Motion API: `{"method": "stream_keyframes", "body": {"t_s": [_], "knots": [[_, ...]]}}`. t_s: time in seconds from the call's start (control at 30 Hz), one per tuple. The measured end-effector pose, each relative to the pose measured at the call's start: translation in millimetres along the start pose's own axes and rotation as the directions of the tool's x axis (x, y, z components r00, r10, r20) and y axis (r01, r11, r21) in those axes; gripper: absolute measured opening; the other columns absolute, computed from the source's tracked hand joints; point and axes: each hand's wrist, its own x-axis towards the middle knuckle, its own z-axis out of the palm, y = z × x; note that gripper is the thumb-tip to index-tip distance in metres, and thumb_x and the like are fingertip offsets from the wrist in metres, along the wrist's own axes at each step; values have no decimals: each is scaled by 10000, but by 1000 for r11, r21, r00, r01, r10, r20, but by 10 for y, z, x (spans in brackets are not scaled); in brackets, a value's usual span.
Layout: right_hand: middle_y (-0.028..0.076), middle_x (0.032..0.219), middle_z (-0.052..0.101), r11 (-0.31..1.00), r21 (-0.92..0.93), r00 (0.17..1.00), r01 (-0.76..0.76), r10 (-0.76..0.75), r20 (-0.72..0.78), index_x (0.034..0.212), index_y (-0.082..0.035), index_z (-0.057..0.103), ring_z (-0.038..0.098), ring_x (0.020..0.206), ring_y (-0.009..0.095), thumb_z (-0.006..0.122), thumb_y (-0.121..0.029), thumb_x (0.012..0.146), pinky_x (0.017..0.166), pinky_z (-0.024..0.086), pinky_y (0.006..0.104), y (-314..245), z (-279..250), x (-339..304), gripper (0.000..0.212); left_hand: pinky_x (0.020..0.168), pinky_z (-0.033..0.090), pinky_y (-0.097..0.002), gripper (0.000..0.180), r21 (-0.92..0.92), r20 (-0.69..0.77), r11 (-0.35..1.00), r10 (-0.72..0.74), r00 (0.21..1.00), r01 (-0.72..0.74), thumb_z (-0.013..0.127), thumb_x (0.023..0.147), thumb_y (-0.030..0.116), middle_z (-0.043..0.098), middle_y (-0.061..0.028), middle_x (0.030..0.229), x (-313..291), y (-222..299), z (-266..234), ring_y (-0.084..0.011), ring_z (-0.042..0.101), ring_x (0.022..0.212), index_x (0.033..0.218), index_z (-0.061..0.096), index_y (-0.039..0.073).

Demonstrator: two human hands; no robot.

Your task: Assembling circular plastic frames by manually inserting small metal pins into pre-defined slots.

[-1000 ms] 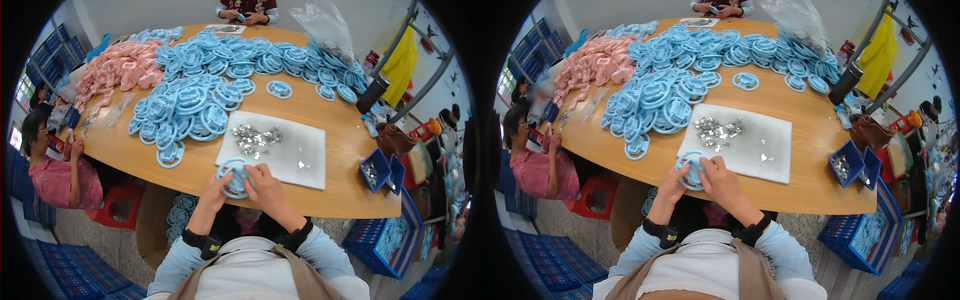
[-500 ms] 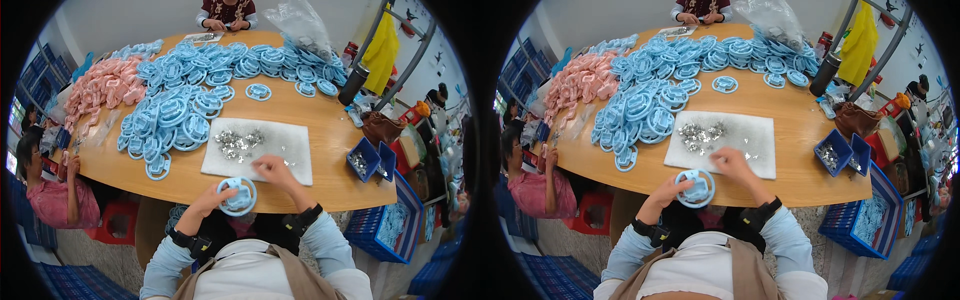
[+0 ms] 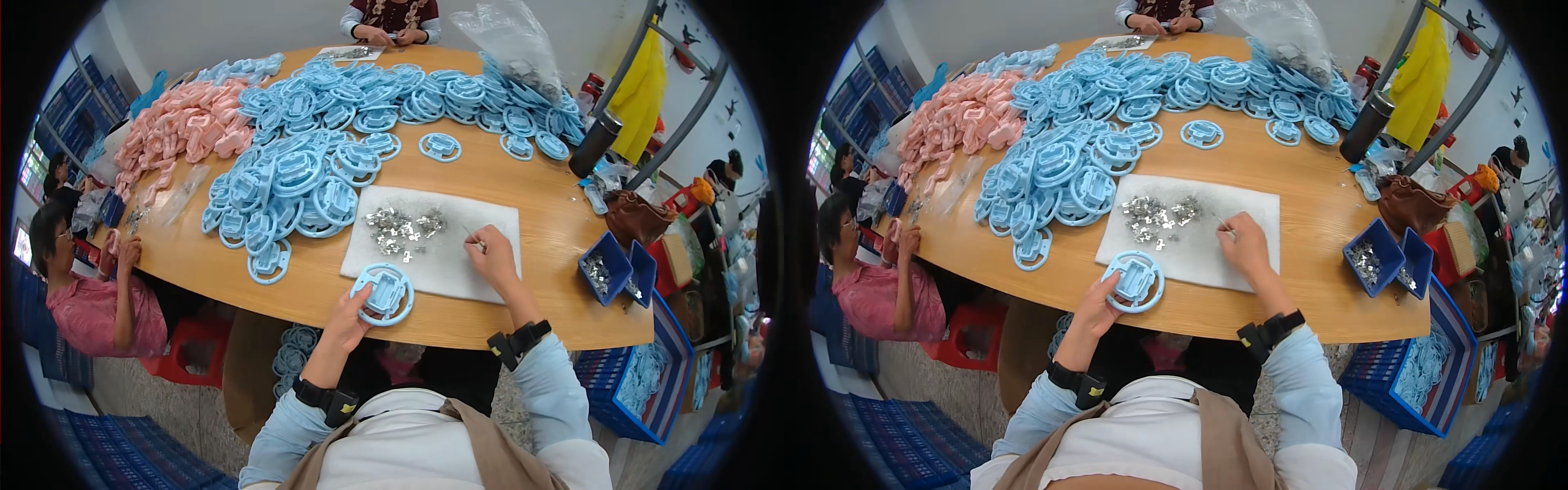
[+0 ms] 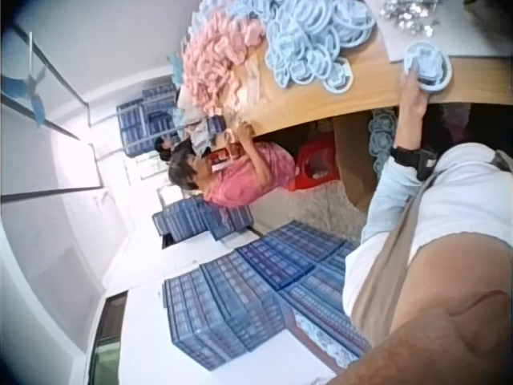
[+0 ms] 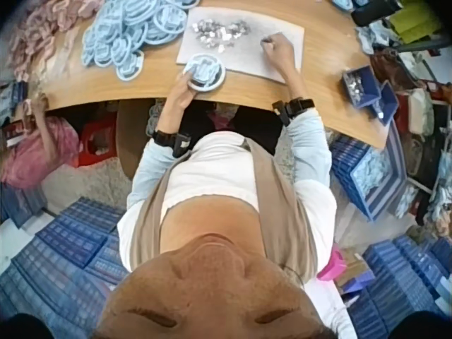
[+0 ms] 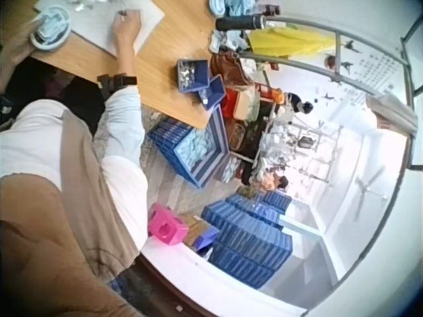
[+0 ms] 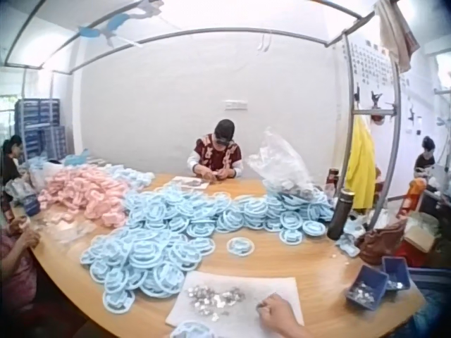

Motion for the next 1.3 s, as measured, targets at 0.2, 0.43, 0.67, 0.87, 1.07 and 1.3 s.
{"method": "stream_keyframes", "body": {"t_s": [0.2, 0.43, 0.67, 0.87, 1.07, 1.3], "knots": [[53, 774, 537, 925, 371, 985, 85, -133, 106, 812, -27, 610, 456, 558, 126, 618, -80, 764, 501, 375, 252, -685, 583, -280, 72, 679, 542, -308, 312, 86, -3, 994, 65, 998, -65, 532, 881, 170, 576, -77, 997, 25, -81, -42, -163, 604, 860, 1149, 460, 27], [77, 806, 539, 953, 112, 958, 282, -286, 27, 819, -48, 601, 561, 600, 216, 603, -91, 766, 521, 450, 309, -824, 818, -365, 68, 664, 542, -285, 288, 77, 1, 993, 88, 996, -88, 535, 876, 147, 566, -58, 977, -21, -88, 20, -141, 599, 832, 1126, 452, 30], [45, 844, 537, 892, -178, 909, 417, -410, 75, 840, -88, 594, 576, 567, 245, 609, -97, 730, 479, 474, 340, -874, 816, -472, 112, 675, 543, -289, 276, 100, 34, 993, 66, 997, -69, 532, 872, 132, 556, -59, 984, 0, -102, -46, -145, 597, 837, 1113, 444, 29], [50, 825, 530, 898, -246, 931, 365, -345, 120, 863, -90, 605, 567, 551, 241, 609, -140, 739, 470, 465, 350, -871, 818, -513, 133, 681, 540, -291, 276, 113, 71, 991, 63, 996, -71, 534, 872, 142, 564, -71, 996, -46, -84, -3, -148, 599, 836, 1106, 454, 19], [117, 812, 520, 981, 26, 973, 194, -196, 120, 1109, -116, 556, 565, 639, 297, 536, -127, 821, 551, 459, 370, -875, 680, -562, 288, 685, 536, -298, 262, 22, 3, 999, 41, 999, -41, 544, 869, 150, 580, -76, 966, 39, -87, -43, -148, 604, 826, 1088, 471, 27], [136, 858, 477, 989, 5, 954, 151, -147, 261, 1214, -151, 479, 560, 705, 323, 503, -33, 779, 584, 464, 395, -902, 636, -678, 452, 692, 535, -299, 250, 19, -20, 994, 110, 994, -110, 538, 873, 146, 577, -72, 951, 30, -105, -25, -151, 603, 825, 1082, 472, 25]]}}
